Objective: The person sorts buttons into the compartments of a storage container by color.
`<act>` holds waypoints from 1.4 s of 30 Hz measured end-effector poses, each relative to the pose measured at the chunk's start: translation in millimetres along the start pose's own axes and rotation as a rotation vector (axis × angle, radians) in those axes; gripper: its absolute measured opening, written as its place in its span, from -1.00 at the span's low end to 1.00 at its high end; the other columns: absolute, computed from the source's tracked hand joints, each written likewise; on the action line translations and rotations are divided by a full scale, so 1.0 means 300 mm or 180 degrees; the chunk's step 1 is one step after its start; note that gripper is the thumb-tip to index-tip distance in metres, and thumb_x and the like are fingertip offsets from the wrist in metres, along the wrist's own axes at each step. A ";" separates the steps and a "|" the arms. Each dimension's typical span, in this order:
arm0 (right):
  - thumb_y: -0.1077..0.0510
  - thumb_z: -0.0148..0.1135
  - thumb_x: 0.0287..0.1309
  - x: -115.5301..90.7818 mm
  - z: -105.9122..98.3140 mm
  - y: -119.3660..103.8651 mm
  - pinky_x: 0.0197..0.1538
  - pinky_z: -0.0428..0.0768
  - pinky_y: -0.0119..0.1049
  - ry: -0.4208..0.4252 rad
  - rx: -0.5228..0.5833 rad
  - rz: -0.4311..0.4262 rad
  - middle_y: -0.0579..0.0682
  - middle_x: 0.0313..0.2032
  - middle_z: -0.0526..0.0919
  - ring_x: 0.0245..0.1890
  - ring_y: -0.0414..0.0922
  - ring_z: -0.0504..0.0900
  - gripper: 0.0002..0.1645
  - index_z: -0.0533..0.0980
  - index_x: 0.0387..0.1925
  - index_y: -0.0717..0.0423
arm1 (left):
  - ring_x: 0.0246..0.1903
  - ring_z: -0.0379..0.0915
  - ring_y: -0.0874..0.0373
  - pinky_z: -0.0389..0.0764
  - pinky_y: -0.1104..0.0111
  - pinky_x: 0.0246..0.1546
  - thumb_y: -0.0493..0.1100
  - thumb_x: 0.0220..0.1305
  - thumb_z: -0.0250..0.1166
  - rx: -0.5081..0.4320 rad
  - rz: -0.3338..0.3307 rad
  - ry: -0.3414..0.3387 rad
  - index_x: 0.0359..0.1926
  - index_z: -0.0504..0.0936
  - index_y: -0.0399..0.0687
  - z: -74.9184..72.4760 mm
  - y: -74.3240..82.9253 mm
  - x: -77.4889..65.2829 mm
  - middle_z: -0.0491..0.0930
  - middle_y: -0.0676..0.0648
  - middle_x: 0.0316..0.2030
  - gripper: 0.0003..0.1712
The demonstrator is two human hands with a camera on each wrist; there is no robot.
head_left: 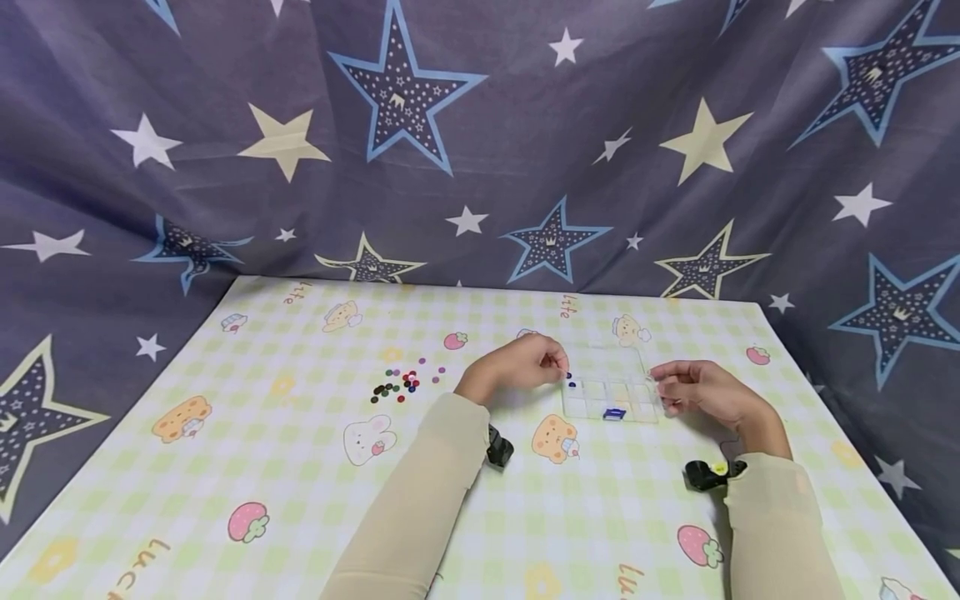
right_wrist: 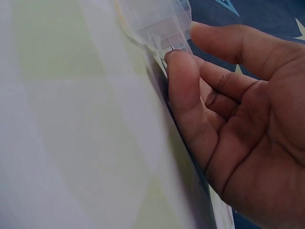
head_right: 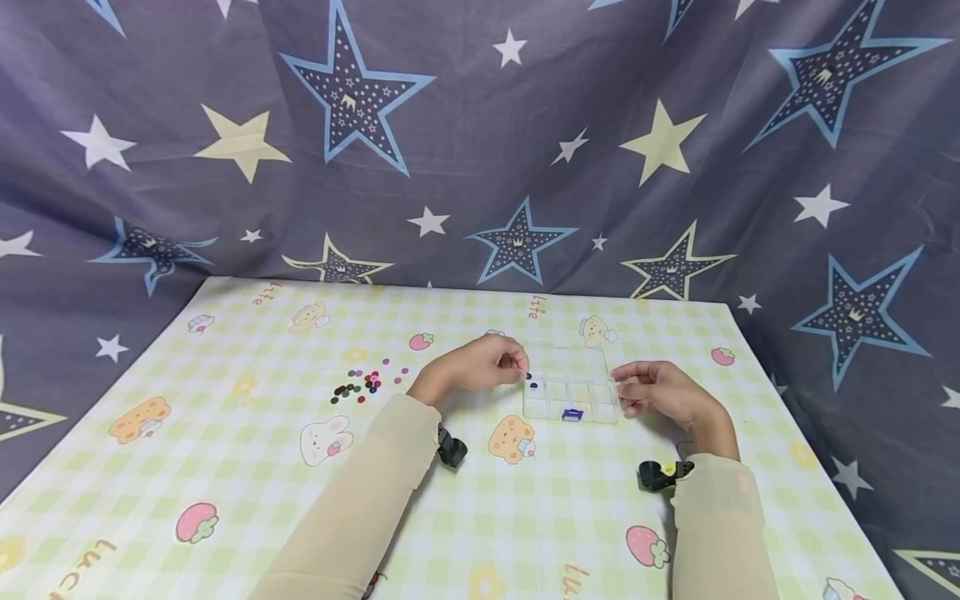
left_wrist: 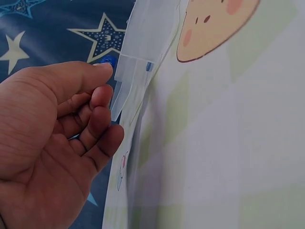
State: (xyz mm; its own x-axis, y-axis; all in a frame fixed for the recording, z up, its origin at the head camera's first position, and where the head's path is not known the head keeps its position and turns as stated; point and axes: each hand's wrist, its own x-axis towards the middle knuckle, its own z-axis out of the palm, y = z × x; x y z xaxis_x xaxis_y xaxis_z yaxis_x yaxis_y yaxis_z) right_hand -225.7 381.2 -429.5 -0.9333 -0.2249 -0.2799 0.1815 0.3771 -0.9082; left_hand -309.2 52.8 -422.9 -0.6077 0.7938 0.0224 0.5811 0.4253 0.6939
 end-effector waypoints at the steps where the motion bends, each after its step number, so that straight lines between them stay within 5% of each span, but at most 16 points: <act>1: 0.27 0.24 0.36 0.000 0.000 0.000 -0.19 0.70 -0.21 -0.0009 -0.0013 -0.0020 0.08 -0.22 0.64 -0.33 -0.07 0.68 -0.38 0.30 0.32 0.53 | -0.34 0.40 0.24 0.47 0.49 -0.21 -0.35 0.40 0.24 -0.0001 -0.0004 0.0002 -0.24 0.69 -0.14 0.000 0.000 0.001 0.60 0.02 -0.36 -0.88; 19: 0.27 0.23 0.38 -0.002 0.003 0.004 -0.19 0.70 -0.22 -0.0010 0.0057 -0.0012 0.08 -0.21 0.64 -0.33 -0.09 0.66 -0.38 0.29 0.33 0.53 | -0.35 0.41 0.24 0.46 0.47 -0.18 -0.31 0.40 0.28 0.0219 -0.0032 0.0015 -0.26 0.73 -0.13 -0.026 0.005 -0.022 0.62 0.05 -0.38 -0.89; 42: 0.28 0.22 0.38 0.005 -0.001 0.009 -0.18 0.70 -0.22 0.0009 0.0028 -0.0010 0.08 -0.20 0.63 -0.33 -0.08 0.65 -0.41 0.31 0.31 0.52 | -0.34 0.41 0.20 0.48 0.36 -0.17 -0.29 0.37 0.32 0.0277 -0.0328 0.0187 -0.31 0.68 -0.07 -0.115 -0.095 -0.167 0.58 0.04 -0.39 -0.92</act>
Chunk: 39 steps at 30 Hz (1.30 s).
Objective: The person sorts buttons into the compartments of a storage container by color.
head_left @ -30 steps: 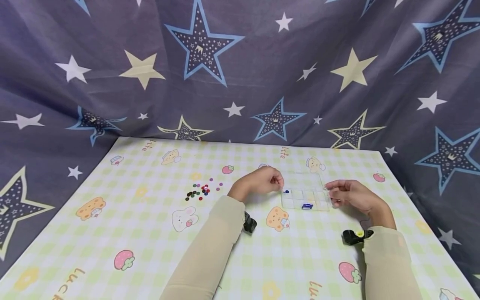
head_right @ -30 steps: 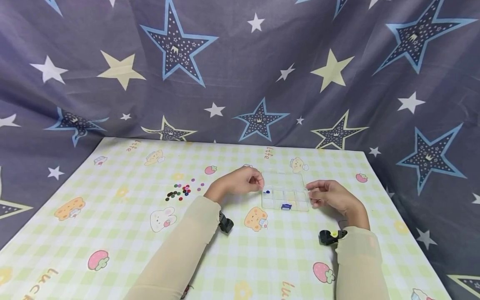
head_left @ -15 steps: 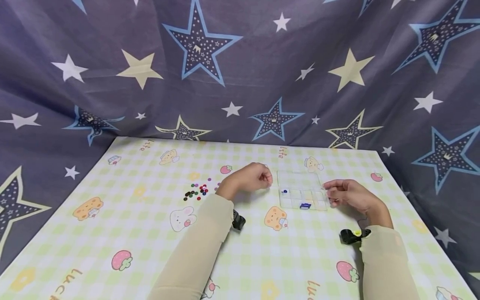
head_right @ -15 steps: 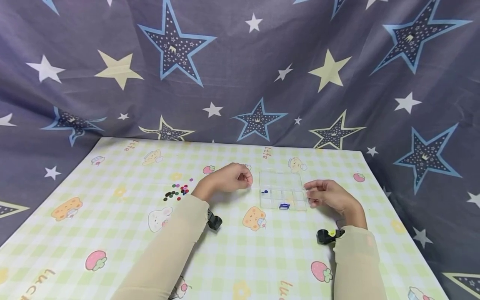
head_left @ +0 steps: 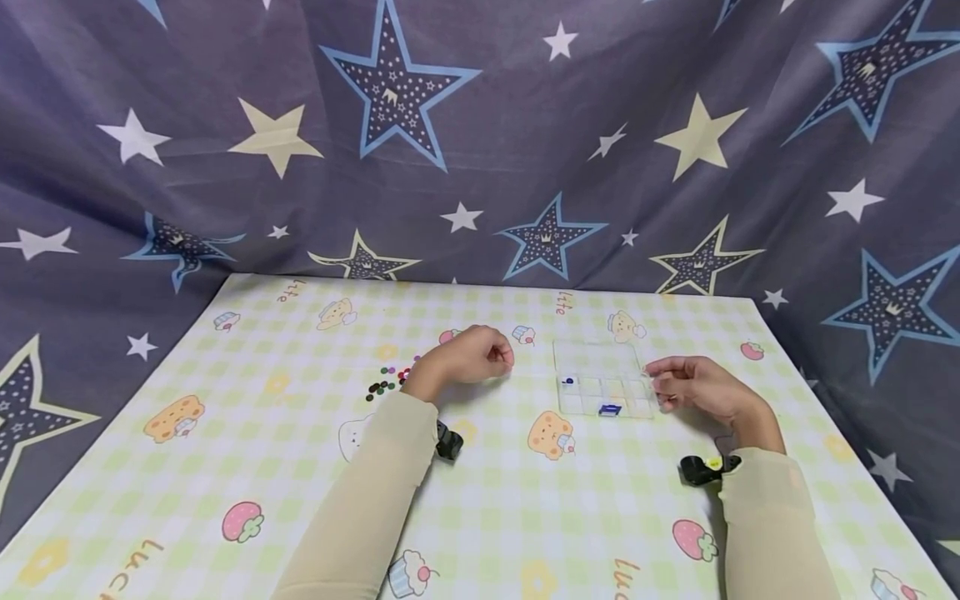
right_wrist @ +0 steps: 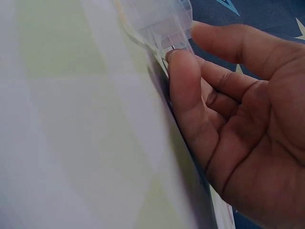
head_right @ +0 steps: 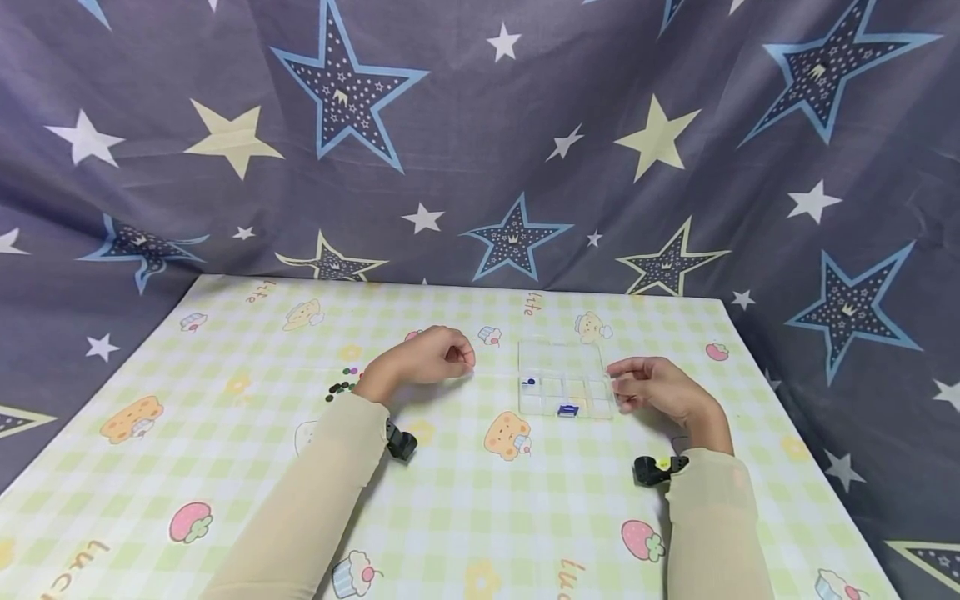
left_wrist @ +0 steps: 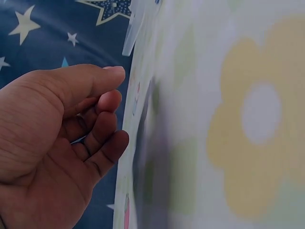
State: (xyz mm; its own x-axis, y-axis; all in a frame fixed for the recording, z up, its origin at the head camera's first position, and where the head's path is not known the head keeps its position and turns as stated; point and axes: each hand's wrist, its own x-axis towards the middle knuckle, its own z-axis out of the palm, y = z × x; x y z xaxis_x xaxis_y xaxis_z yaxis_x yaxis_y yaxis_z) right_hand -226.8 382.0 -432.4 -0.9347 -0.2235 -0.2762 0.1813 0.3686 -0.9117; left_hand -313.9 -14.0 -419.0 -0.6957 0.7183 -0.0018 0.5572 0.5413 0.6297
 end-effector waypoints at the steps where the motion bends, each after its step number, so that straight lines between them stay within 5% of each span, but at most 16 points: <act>1: 0.28 0.22 0.37 -0.001 0.001 -0.001 -0.18 0.70 -0.22 0.0009 0.0008 0.0008 0.08 -0.20 0.63 -0.33 -0.08 0.66 -0.41 0.32 0.31 0.51 | -0.34 0.41 0.20 0.48 0.35 -0.16 -0.29 0.37 0.32 0.0005 -0.0020 0.0001 -0.30 0.69 -0.07 -0.003 -0.005 -0.007 0.59 0.04 -0.39 -0.92; 26: 0.29 0.22 0.37 -0.001 0.001 -0.001 -0.18 0.70 -0.22 -0.0023 0.0031 -0.0019 0.09 -0.22 0.62 -0.32 -0.09 0.63 -0.40 0.30 0.32 0.53 | -0.44 0.43 0.13 0.53 0.25 -0.28 -0.22 0.39 0.36 -0.0029 -0.0541 0.0082 -0.25 0.69 -0.08 -0.152 -0.170 -0.226 0.62 0.00 -0.38 -0.96; 39: 0.29 0.21 0.39 0.006 -0.001 0.011 -0.19 0.71 -0.20 -0.0029 0.0001 -0.0069 0.10 -0.23 0.64 -0.32 -0.08 0.63 -0.44 0.32 0.29 0.52 | -0.46 0.46 0.15 0.53 0.26 -0.29 -0.22 0.36 0.38 -0.0001 -0.0612 0.0021 -0.27 0.71 -0.08 -0.212 -0.223 -0.320 0.66 0.00 -0.40 -0.96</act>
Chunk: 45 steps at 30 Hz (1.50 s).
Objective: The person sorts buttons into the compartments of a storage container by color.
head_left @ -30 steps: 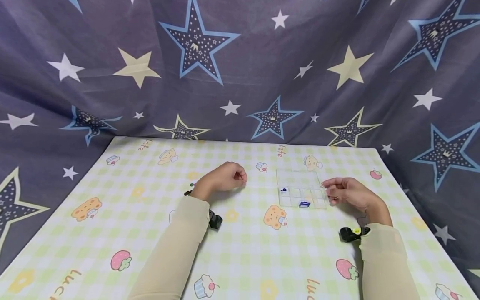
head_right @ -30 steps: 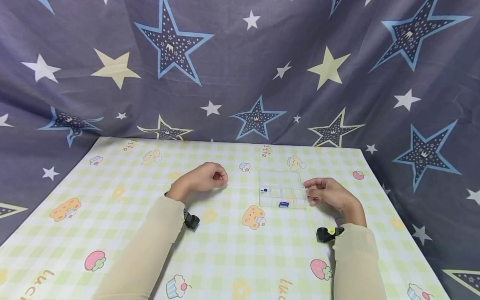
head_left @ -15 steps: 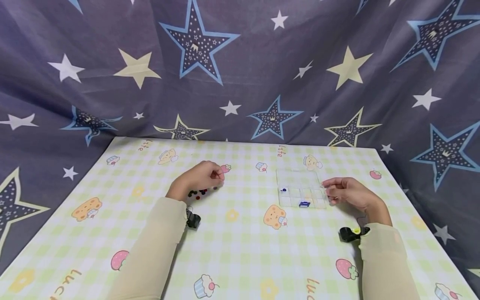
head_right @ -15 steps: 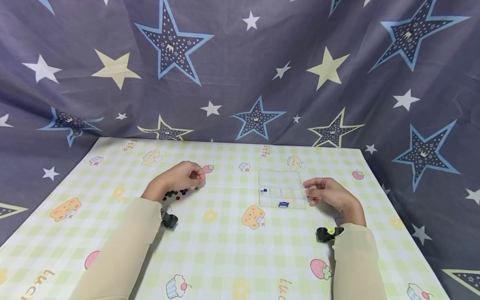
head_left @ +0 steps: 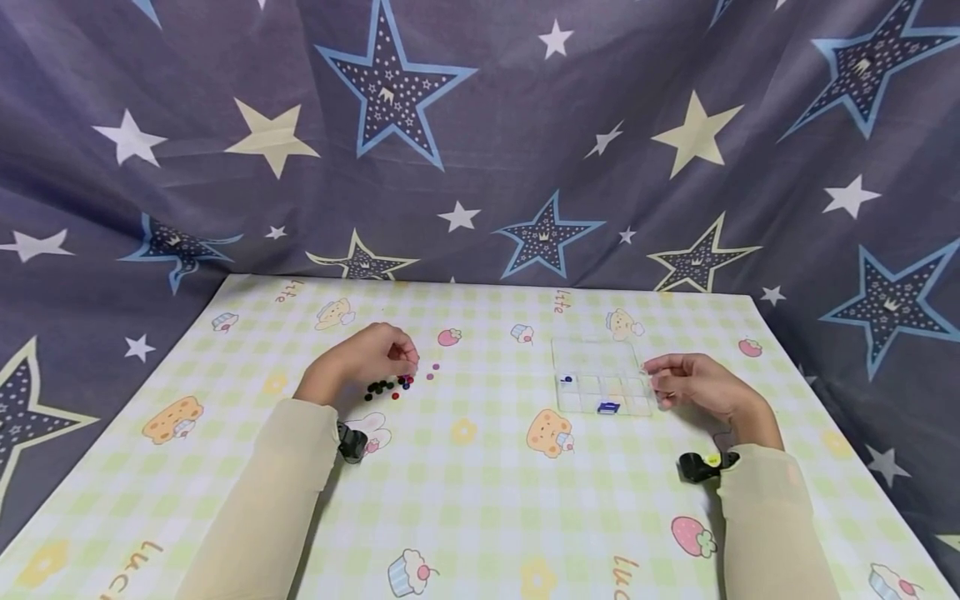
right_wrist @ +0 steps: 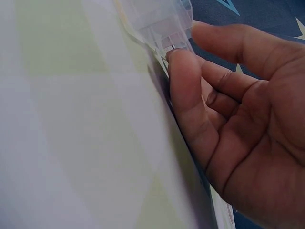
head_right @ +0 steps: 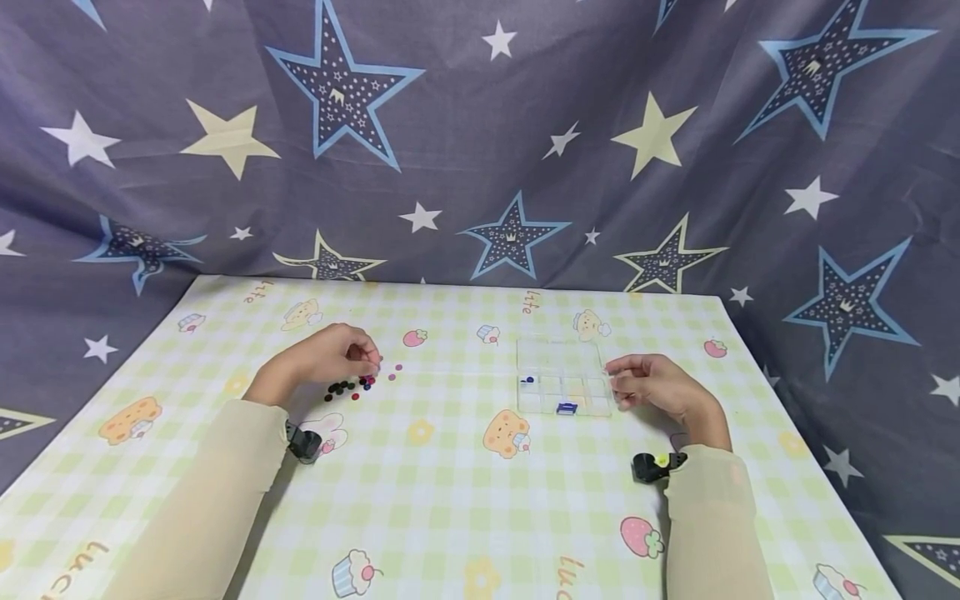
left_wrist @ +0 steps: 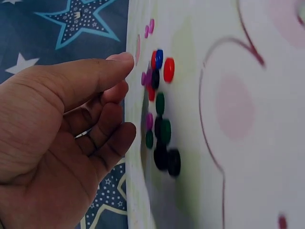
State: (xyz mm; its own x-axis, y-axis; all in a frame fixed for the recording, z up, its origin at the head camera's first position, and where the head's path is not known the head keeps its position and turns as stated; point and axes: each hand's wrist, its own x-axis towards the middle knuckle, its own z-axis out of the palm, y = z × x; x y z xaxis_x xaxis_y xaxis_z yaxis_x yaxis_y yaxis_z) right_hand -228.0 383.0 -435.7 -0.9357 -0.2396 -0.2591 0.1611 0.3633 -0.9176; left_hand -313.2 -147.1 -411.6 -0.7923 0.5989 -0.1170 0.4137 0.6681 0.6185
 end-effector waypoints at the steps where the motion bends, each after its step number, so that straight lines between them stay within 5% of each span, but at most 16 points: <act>1: 0.29 0.21 0.39 -0.001 0.001 -0.002 -0.19 0.71 -0.20 0.0009 0.0009 0.0005 0.09 -0.23 0.64 -0.33 -0.08 0.63 -0.44 0.33 0.29 0.52 | -0.46 0.45 0.16 0.53 0.26 -0.30 -0.23 0.36 0.38 0.0005 0.0016 -0.0008 -0.27 0.71 -0.08 -0.003 -0.002 -0.005 0.65 0.01 -0.41 -0.96; 8: 0.29 0.20 0.40 -0.005 0.000 -0.010 -0.18 0.71 -0.21 -0.0017 0.0045 -0.0006 0.11 -0.22 0.63 -0.33 -0.09 0.63 -0.42 0.30 0.31 0.54 | -0.50 0.43 0.18 0.50 0.32 -0.36 -0.27 0.31 0.40 0.0048 0.0078 -0.0051 -0.32 0.73 -0.06 -0.007 -0.016 -0.028 0.62 0.06 -0.47 -0.95; 19: 0.29 0.20 0.39 0.001 -0.007 -0.001 -0.18 0.71 -0.20 0.0028 0.0025 0.0022 0.09 -0.24 0.64 -0.33 -0.09 0.63 -0.43 0.31 0.31 0.51 | -0.38 0.50 0.13 0.56 0.35 -0.38 -0.32 0.20 0.48 -0.0071 0.0182 -0.0075 -0.37 0.82 -0.05 0.002 -0.026 -0.042 0.62 -0.02 -0.28 -0.92; 30: 0.28 0.22 0.38 -0.008 -0.002 -0.009 -0.18 0.70 -0.22 -0.0005 0.0045 0.0014 0.09 -0.22 0.64 -0.33 -0.08 0.66 -0.40 0.30 0.32 0.52 | -0.29 0.50 0.14 0.57 0.30 -0.28 -0.32 0.20 0.47 0.0113 0.0054 -0.0041 -0.50 0.80 0.02 0.004 -0.017 -0.047 0.64 0.04 -0.26 -0.82; 45: 0.26 0.23 0.38 0.000 -0.007 0.005 -0.18 0.70 -0.22 -0.0010 0.0013 -0.0017 0.09 -0.27 0.64 -0.33 -0.10 0.63 -0.41 0.31 0.30 0.52 | -0.39 0.48 0.12 0.54 0.31 -0.40 -0.31 0.20 0.47 0.0060 0.0006 -0.0123 -0.45 0.78 0.01 0.015 -0.022 -0.039 0.62 0.01 -0.21 -0.86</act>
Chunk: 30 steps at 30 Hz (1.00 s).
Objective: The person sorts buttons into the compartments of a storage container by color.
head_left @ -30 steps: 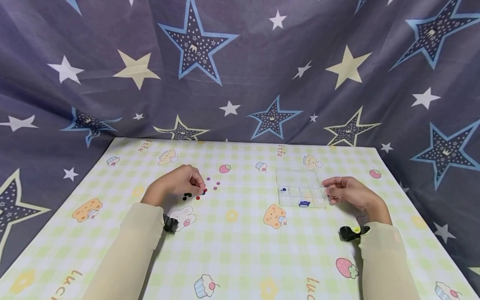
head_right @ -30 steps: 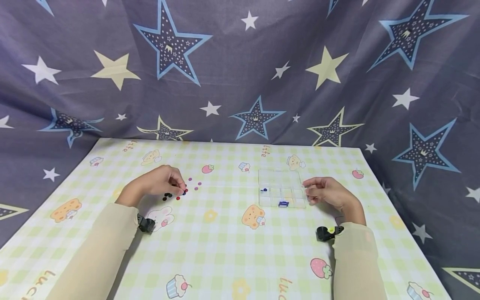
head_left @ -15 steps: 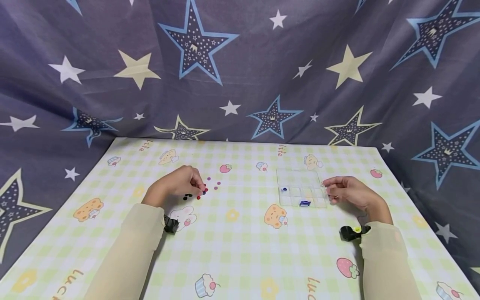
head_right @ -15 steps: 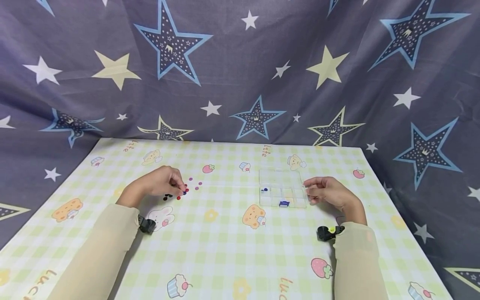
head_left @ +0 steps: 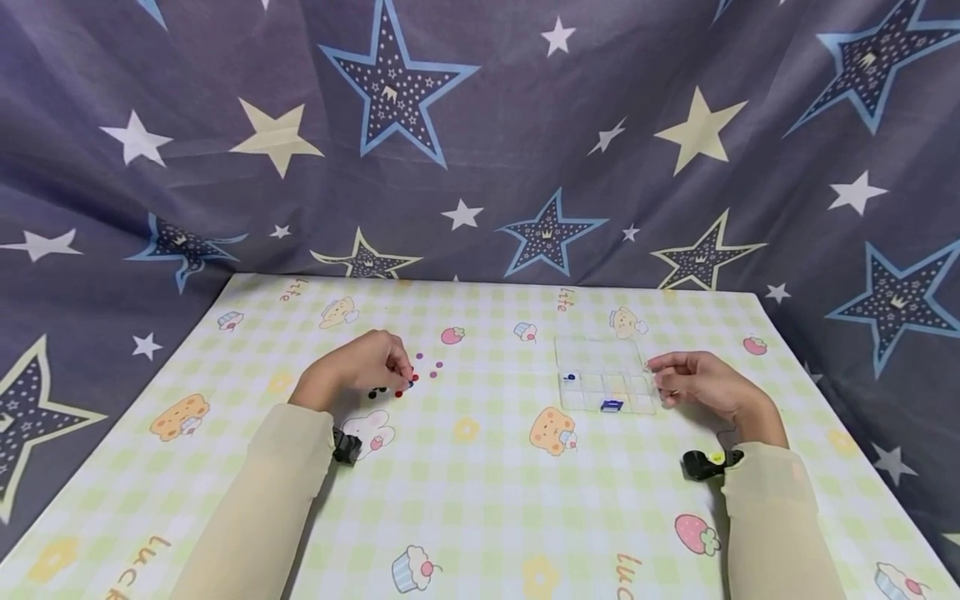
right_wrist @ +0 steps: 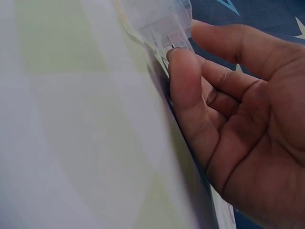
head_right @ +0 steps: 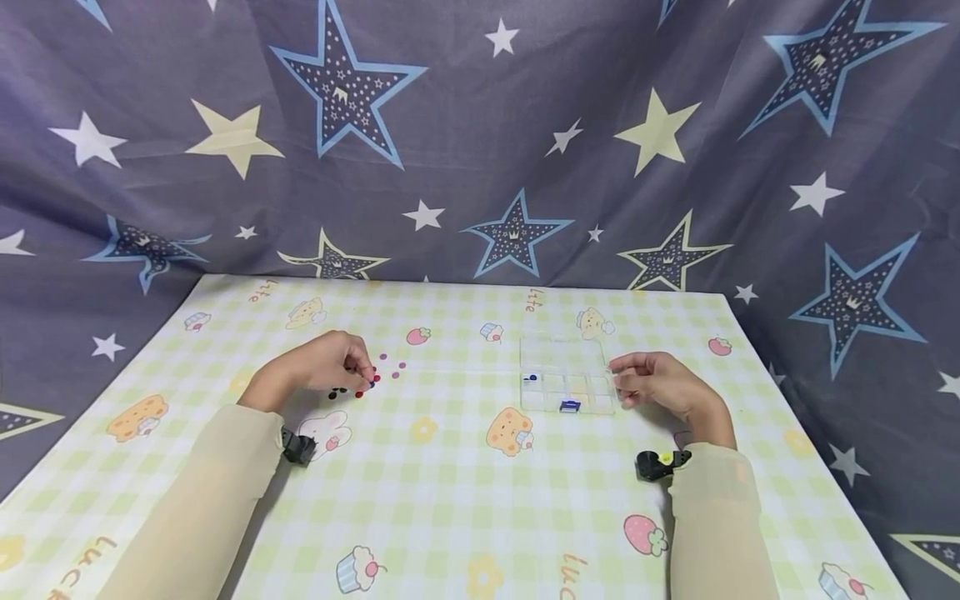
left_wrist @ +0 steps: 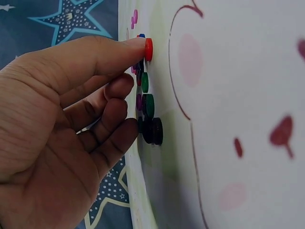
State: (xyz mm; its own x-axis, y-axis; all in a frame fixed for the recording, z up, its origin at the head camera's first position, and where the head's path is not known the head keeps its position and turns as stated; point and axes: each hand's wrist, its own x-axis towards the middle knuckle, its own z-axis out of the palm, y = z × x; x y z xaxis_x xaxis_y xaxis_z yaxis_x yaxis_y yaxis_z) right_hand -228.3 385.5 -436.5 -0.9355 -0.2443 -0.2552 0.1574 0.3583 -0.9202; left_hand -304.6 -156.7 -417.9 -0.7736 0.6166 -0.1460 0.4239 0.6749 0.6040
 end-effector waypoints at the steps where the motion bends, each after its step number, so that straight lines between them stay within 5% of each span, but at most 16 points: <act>1: 0.27 0.24 0.38 0.002 -0.001 0.000 -0.18 0.71 -0.22 0.0010 -0.0001 0.0008 0.09 -0.28 0.64 -0.34 -0.10 0.63 -0.41 0.32 0.30 0.52 | -0.39 0.48 0.12 0.54 0.31 -0.39 -0.31 0.20 0.48 -0.0003 -0.0002 0.0002 -0.45 0.78 0.01 0.000 0.000 0.000 0.62 0.01 -0.21 -0.86; 23: 0.29 0.25 0.36 -0.004 0.001 -0.011 -0.19 0.70 -0.22 0.0023 0.0013 0.0043 0.09 -0.24 0.65 -0.34 -0.09 0.66 -0.40 0.32 0.30 0.52 | -0.48 0.42 0.13 0.50 0.34 -0.47 -0.36 0.19 0.41 -0.0009 -0.0060 0.0005 -0.43 0.75 -0.03 0.005 0.022 -0.018 0.59 -0.02 -0.27 -0.86; 30: 0.27 0.25 0.36 -0.002 -0.008 -0.009 -0.18 0.70 -0.20 -0.0006 0.0010 0.0008 0.11 -0.24 0.65 -0.34 -0.07 0.67 -0.39 0.32 0.31 0.51 | -0.43 0.41 0.13 0.48 0.35 -0.44 -0.35 0.20 0.40 0.0000 0.0120 0.0087 -0.44 0.75 -0.05 0.010 0.022 -0.013 0.57 -0.02 -0.27 -0.86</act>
State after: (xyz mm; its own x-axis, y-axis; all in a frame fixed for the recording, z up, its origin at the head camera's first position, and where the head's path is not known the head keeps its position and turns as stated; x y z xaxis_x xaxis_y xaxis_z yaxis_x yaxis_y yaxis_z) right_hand -228.8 386.8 -433.3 -0.9346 -0.2451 -0.2579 0.1607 0.3560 -0.9206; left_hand -297.4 -153.2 -415.7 -0.7696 0.6303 -0.1017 0.4530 0.6514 0.6087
